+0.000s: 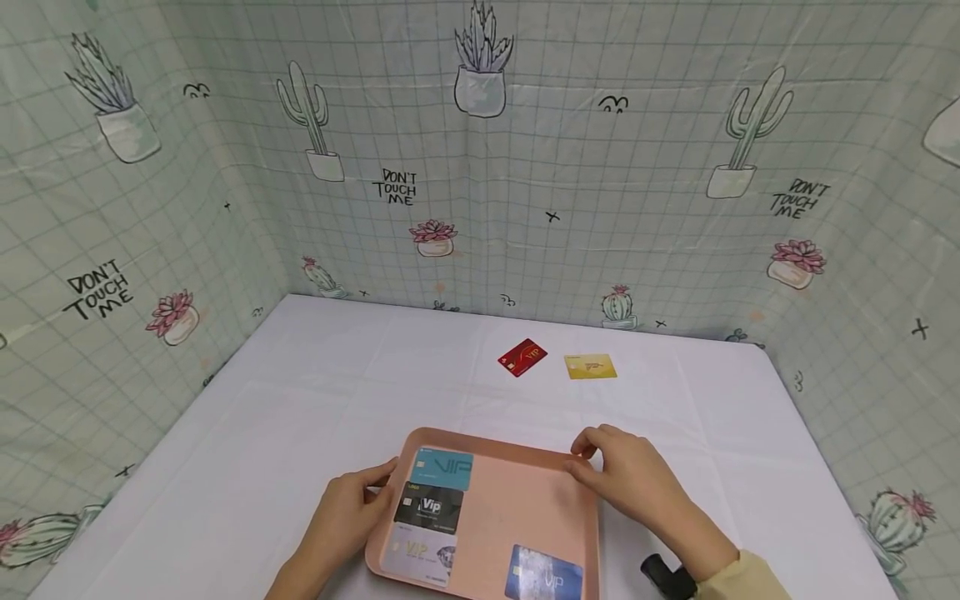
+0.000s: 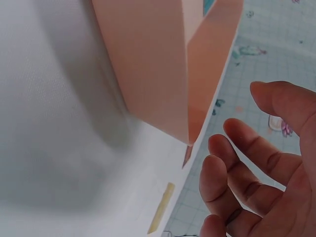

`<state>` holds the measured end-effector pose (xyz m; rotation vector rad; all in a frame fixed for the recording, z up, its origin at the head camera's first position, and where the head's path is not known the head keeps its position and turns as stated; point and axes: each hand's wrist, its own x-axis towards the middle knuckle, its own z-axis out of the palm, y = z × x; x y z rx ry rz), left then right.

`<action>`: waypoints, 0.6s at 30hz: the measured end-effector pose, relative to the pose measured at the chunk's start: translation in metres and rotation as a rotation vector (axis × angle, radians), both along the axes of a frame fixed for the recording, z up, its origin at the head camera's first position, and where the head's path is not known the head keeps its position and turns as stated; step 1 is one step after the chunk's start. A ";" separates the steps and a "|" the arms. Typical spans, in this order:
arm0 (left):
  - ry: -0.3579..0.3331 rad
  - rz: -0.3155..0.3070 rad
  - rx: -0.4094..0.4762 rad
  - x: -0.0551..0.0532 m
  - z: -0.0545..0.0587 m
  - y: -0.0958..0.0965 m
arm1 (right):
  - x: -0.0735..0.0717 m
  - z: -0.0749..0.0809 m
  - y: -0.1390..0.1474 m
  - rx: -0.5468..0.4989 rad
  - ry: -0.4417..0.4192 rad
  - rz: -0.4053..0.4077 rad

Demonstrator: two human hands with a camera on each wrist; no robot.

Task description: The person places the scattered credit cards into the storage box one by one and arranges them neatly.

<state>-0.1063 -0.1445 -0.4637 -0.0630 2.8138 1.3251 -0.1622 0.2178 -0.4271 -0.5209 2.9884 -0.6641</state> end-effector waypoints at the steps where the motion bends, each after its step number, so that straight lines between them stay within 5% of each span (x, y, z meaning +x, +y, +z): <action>1: 0.001 -0.001 -0.002 0.000 0.000 0.000 | 0.000 0.000 0.000 0.002 -0.004 -0.004; 18: 0.011 0.001 -0.020 0.001 0.001 0.001 | -0.012 -0.004 0.003 0.005 -0.044 -0.029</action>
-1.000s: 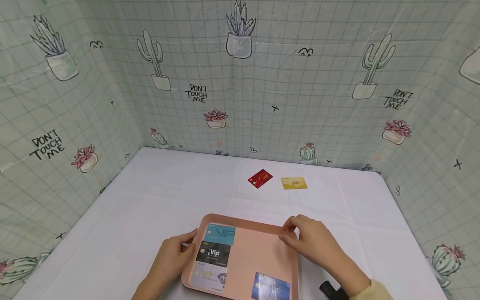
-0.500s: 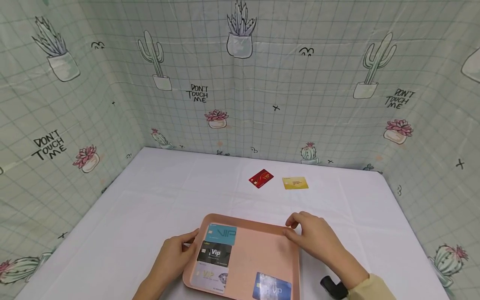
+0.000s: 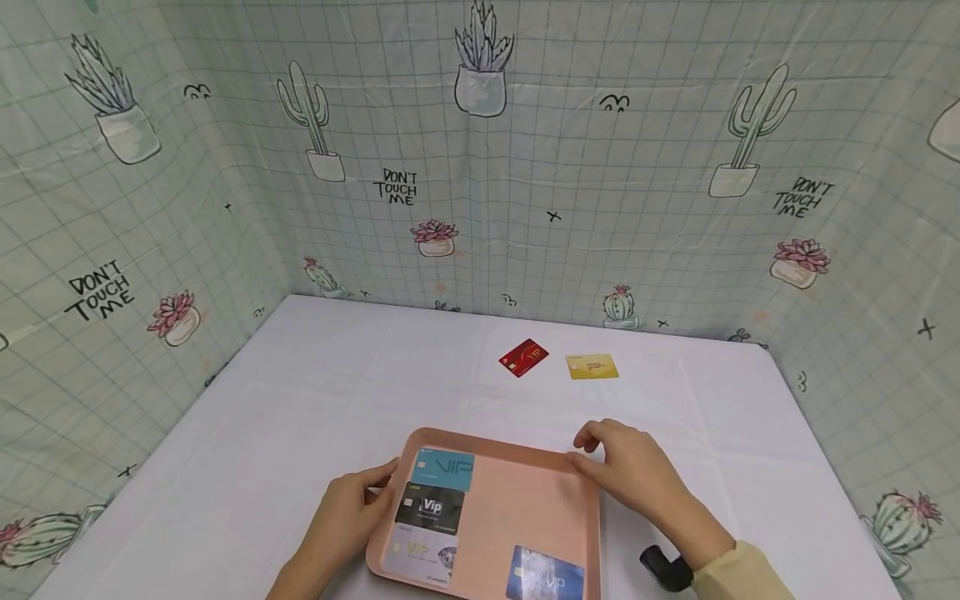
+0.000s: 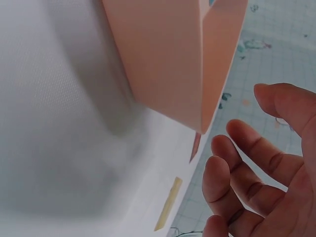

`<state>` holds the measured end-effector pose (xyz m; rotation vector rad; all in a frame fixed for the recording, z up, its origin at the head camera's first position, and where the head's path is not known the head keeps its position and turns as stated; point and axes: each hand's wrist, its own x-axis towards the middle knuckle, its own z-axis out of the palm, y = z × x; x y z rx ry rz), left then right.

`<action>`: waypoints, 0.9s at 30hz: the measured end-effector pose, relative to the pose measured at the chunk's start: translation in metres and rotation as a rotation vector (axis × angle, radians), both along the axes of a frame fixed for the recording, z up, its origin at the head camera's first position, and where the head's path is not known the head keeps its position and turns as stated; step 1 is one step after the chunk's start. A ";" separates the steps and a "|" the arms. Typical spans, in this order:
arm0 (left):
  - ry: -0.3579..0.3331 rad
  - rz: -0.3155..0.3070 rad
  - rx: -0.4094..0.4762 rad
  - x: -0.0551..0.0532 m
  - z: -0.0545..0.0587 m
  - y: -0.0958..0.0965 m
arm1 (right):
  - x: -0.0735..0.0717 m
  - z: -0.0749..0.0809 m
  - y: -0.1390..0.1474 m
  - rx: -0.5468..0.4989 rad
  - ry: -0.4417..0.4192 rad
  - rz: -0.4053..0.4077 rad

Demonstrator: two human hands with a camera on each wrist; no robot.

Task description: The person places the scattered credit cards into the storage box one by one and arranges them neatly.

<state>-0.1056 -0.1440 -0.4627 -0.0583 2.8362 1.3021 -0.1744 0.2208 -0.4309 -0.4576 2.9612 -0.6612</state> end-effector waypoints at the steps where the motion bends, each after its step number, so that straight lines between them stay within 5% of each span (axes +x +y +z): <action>1: 0.001 -0.001 0.001 0.000 0.000 0.000 | -0.001 0.000 0.000 0.001 -0.006 -0.007; 27: -0.001 -0.001 0.010 -0.001 -0.004 -0.002 | -0.016 -0.006 0.002 0.022 -0.027 -0.049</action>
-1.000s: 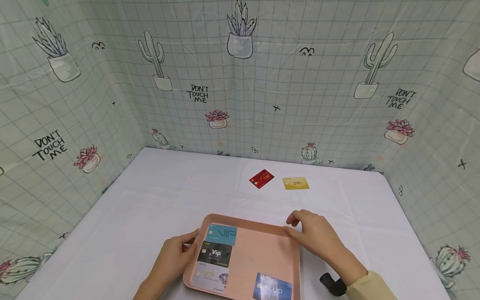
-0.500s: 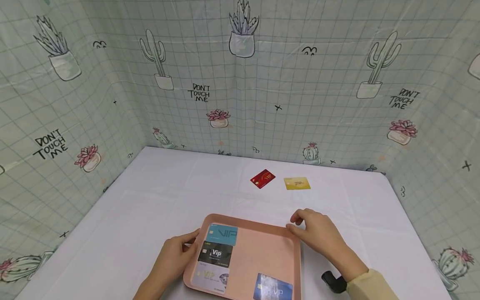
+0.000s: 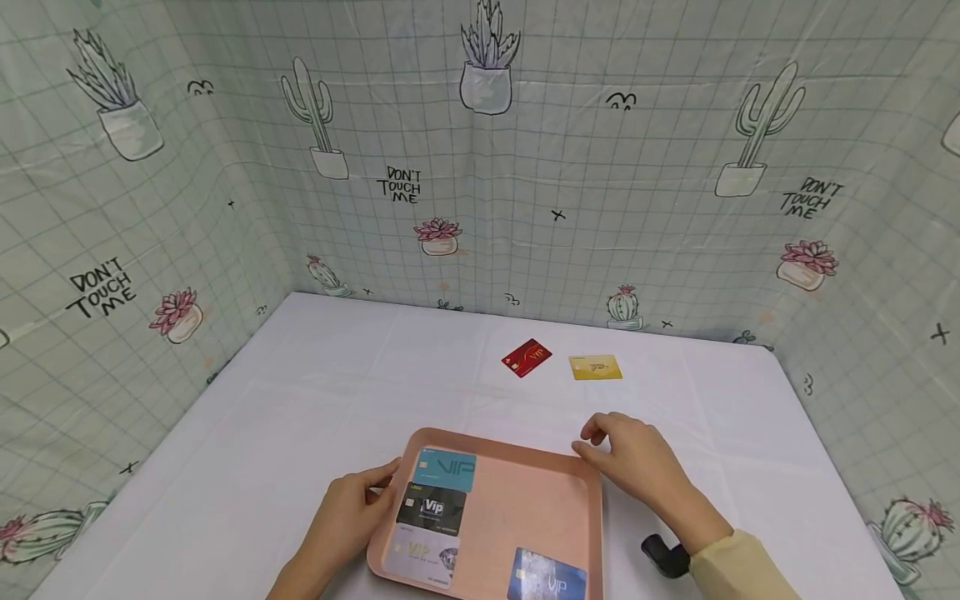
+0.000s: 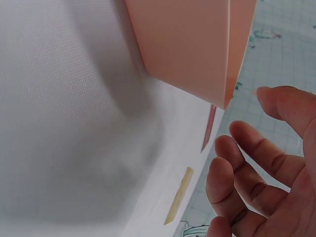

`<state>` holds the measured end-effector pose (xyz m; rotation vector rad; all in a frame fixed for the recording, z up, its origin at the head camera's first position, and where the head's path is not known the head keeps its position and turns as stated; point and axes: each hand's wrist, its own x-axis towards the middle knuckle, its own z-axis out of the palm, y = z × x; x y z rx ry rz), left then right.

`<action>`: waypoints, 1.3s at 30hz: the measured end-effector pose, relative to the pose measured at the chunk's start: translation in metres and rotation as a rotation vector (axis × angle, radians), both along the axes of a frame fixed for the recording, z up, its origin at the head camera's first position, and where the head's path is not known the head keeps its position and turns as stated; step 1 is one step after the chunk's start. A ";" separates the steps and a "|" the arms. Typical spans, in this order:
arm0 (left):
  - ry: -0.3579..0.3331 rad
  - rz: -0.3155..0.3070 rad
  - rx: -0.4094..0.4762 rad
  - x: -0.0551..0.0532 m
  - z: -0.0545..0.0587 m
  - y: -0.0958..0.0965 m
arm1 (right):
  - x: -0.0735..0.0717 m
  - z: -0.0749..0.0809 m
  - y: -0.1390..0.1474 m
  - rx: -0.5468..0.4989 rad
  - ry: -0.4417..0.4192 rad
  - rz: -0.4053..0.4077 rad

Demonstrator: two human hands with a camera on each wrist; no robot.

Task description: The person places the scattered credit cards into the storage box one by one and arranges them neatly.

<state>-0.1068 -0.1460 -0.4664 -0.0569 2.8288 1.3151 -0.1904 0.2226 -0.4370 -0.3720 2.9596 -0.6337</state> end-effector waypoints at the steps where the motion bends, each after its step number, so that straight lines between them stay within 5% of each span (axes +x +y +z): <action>1: 0.000 0.000 0.001 0.000 0.000 0.000 | -0.001 0.000 0.000 0.001 -0.001 0.000; 39: 0.012 -0.007 0.012 0.001 -0.004 -0.001 | -0.028 -0.020 0.019 0.054 -0.023 -0.021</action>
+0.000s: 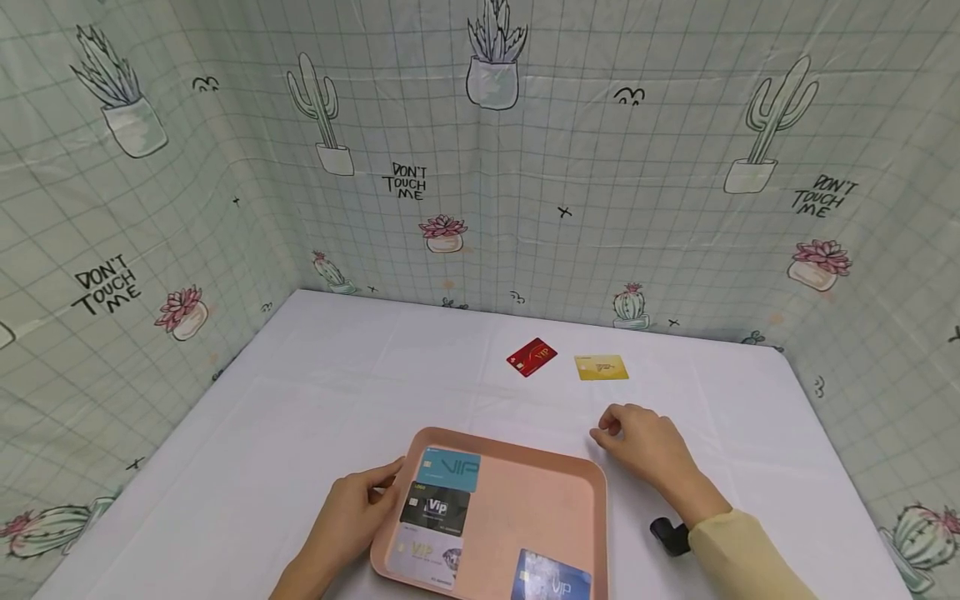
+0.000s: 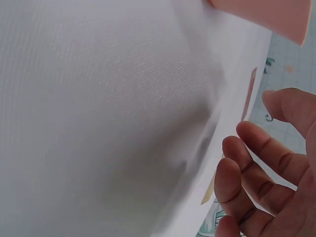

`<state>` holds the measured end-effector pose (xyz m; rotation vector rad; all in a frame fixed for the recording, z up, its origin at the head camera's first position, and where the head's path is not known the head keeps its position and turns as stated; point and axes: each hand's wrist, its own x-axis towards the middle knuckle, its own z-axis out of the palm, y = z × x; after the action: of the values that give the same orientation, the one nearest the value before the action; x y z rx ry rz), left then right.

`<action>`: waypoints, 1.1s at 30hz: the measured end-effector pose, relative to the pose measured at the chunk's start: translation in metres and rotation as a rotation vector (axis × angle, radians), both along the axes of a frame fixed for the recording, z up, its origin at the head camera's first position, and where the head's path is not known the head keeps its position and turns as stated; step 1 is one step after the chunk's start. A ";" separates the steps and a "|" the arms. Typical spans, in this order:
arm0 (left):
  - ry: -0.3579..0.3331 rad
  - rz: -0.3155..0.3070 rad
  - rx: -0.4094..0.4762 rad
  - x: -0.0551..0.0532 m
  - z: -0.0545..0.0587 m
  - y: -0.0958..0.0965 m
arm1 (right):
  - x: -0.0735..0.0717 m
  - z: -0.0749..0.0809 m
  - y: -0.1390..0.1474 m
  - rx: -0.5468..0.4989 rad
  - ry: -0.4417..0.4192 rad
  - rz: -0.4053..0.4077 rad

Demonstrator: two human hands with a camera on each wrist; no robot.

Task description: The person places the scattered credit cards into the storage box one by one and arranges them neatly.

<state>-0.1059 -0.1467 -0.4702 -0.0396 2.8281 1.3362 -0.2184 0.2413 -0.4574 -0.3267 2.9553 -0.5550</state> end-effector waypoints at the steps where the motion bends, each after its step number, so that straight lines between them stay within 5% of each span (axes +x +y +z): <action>1: -0.001 0.001 0.002 0.000 0.000 0.000 | -0.001 0.000 0.001 0.001 0.001 0.001; 33: -0.007 0.004 -0.001 0.001 0.001 0.001 | -0.030 -0.012 0.026 -0.059 -0.021 -0.073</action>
<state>-0.1054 -0.1457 -0.4694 -0.0502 2.8251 1.3328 -0.2487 0.2669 -0.4693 -0.2180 2.9452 -0.6508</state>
